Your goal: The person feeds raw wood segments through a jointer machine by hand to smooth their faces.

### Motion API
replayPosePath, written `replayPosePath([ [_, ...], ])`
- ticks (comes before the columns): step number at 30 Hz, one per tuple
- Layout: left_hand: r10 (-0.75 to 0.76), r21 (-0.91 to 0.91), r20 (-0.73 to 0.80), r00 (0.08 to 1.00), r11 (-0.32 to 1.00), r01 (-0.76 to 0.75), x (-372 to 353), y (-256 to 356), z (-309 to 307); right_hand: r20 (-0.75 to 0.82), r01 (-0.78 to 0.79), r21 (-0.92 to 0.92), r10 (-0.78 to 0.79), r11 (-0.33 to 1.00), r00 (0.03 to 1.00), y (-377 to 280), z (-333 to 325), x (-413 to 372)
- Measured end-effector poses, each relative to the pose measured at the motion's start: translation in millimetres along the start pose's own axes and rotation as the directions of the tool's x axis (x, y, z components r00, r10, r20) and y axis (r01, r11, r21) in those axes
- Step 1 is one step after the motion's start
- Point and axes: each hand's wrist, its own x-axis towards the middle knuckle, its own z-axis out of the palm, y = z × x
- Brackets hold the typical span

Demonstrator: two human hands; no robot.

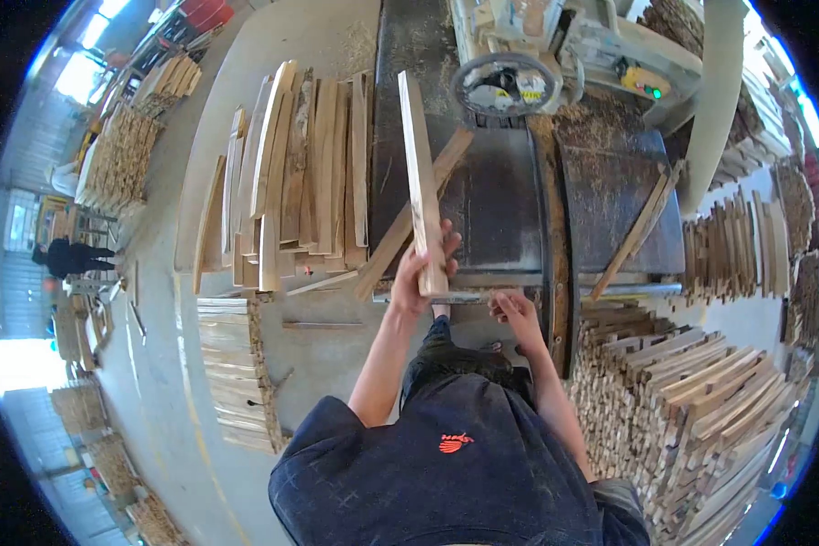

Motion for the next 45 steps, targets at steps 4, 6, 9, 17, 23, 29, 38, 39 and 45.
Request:
replayPosePath([
  [4,-0.088,-0.003,0.076,0.993,0.996,0.088,-51.2,-31.2,7.1,-0.004,-0.138,0.003,0.138,0.99,0.99,9.7,-9.0,-37.7],
  [6,-0.1,-0.038,0.118,0.988,0.994,0.105,-63.2,-42.7,4.4,0.017,-0.133,0.026,0.132,0.991,0.991,22.5,-12.7,-47.0],
  [9,-0.1,-0.619,0.207,0.973,0.756,0.21,-86.4,-70.3,-1.9,0.047,-0.158,0.037,0.157,0.987,0.987,32.1,-12.2,-67.0],
  [17,-0.043,-0.863,0.453,0.891,0.231,0.45,-91.3,-108.0,-17.1,0.14,-0.079,-0.047,0.085,0.996,0.987,38.4,-9.0,-81.7],
  [23,-0.341,-0.7,0.307,0.888,0.551,0.454,-93.6,-96.9,-0.3,0.17,-0.066,-0.039,0.072,0.997,0.983,26.1,-5.1,-100.1],
  [29,0.049,0.827,-0.156,0.986,0.553,0.103,-71.8,-150.8,-8.3,0.171,-0.253,0.195,0.221,0.948,0.96,14.1,10.4,-106.1],
  [38,0.027,0.921,0.193,0.981,-0.351,-0.171,5.7,-146.9,-4.2,-0.061,-0.239,0.741,0.418,0.627,0.907,77.6,-9.6,-74.2],
  [39,-0.048,0.919,0.218,0.975,-0.325,-0.222,14.1,-145.6,-6.0,-0.053,-0.211,0.821,0.437,0.531,0.898,76.4,-10.2,-71.9],
  [45,-0.085,0.987,0.152,0.985,-0.033,-0.155,36.5,-142.2,-21.1,-0.054,-0.088,0.953,0.449,0.29,0.892,52.2,-14.6,-66.9],
])
